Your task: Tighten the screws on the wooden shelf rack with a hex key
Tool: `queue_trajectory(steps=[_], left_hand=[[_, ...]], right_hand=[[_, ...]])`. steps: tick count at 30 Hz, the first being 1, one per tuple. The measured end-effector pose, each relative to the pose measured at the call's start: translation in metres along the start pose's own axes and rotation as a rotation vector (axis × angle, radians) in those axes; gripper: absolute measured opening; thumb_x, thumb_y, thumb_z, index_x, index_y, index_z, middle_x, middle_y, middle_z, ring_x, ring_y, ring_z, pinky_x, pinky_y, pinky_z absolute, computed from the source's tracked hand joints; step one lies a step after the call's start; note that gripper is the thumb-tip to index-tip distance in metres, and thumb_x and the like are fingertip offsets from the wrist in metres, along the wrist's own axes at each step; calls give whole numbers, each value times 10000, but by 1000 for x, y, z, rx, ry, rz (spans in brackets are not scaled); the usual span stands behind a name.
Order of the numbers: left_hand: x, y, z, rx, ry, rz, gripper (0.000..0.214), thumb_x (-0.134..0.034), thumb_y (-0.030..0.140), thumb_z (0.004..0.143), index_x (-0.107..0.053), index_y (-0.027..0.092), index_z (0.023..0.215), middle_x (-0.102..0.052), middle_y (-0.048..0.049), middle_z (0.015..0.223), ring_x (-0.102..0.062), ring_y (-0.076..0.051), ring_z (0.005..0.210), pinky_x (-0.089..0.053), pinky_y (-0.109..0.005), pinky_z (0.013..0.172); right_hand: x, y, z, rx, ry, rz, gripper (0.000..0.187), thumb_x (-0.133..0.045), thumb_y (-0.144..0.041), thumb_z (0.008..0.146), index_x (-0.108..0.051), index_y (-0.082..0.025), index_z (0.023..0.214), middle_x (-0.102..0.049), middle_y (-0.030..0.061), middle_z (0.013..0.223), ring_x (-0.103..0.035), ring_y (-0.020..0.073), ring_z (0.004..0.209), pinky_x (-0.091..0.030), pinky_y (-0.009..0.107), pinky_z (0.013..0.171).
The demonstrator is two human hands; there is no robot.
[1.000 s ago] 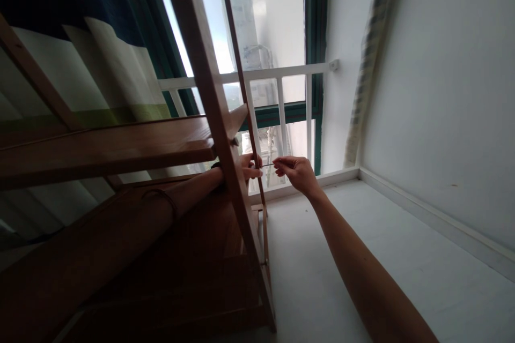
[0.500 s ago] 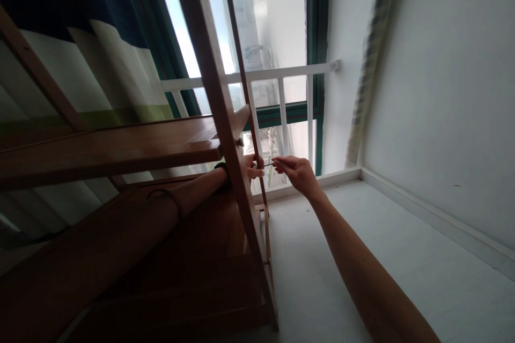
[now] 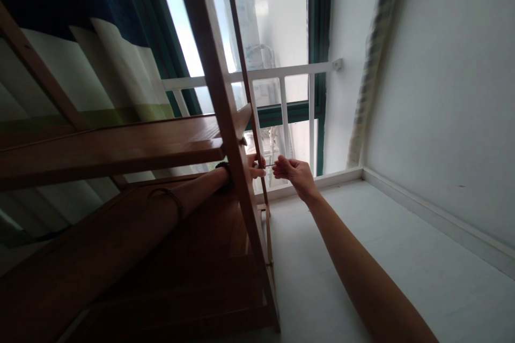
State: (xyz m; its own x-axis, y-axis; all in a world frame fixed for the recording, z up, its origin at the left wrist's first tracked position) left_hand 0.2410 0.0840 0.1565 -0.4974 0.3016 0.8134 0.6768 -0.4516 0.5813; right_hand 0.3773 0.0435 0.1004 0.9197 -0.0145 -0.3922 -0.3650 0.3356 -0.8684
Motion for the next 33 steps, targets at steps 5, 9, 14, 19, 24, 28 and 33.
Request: queue_trajectory(steps=[5,9,14,19,24,28,33], left_hand=[[1,4,-4,-7,-15,-31,217,-649,216,641,-501,182,797,-505,61,549,-491,-116,544,-395,-253,560],[2,10,-10,-8,-19,-55,191,-617,283,697,-522,181,826,-521,51,536,-484,-114,521,-391,-254,547],[3,14,-12,4,1,-74,183,-633,305,691,-538,178,782,-522,47,515,-475,-112,512,-384,-253,540],[3,15,-11,6,17,-84,127,-622,255,685,-537,181,743,-507,48,511,-476,-115,517,-382,-254,543],[2,16,-11,8,14,-82,106,-602,227,683,-531,178,744,-500,46,507,-463,-114,516,-376,-255,541],[2,16,-11,3,9,-76,106,-596,224,677,-526,180,742,-496,46,512,-453,-110,509,-368,-255,533],[2,13,-10,-2,7,-76,116,-601,232,674,-524,181,744,-498,47,511,-447,-108,508,-365,-255,529]], right_hand=[[-1,6,-1,-162,35,75,305,-699,-385,742,-656,-85,706,-601,9,538,-534,59,421,-466,162,377],[-4,5,-3,-219,54,174,179,-655,-300,801,-631,-131,855,-588,-31,557,-542,41,447,-475,125,414],[-3,6,-2,-193,40,241,155,-624,-249,827,-601,-169,957,-638,-27,622,-616,59,535,-505,127,473],[2,7,1,-58,-105,179,266,-670,-281,781,-617,-157,1010,-696,21,762,-688,121,703,-544,170,532],[7,2,2,140,-80,-130,427,-649,-480,747,-597,-157,1022,-662,11,685,-677,153,622,-541,228,468],[7,0,-1,194,-22,-238,399,-658,-529,709,-616,-181,900,-585,-39,583,-617,109,493,-470,179,377],[3,-2,-5,104,6,-300,402,-603,-529,765,-539,-160,619,-521,-37,458,-539,72,364,-345,144,305]])
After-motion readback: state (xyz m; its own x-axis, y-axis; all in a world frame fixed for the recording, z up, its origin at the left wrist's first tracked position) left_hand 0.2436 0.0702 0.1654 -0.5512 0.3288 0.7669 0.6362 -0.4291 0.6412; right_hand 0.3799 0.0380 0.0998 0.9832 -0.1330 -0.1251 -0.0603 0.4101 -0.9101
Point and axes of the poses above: each hand's wrist, its own z-axis towards the middle knuckle, its own x-axis out of the back of the hand, y = z × x, the point moved 5 cm from there along z, towards the middle knuckle
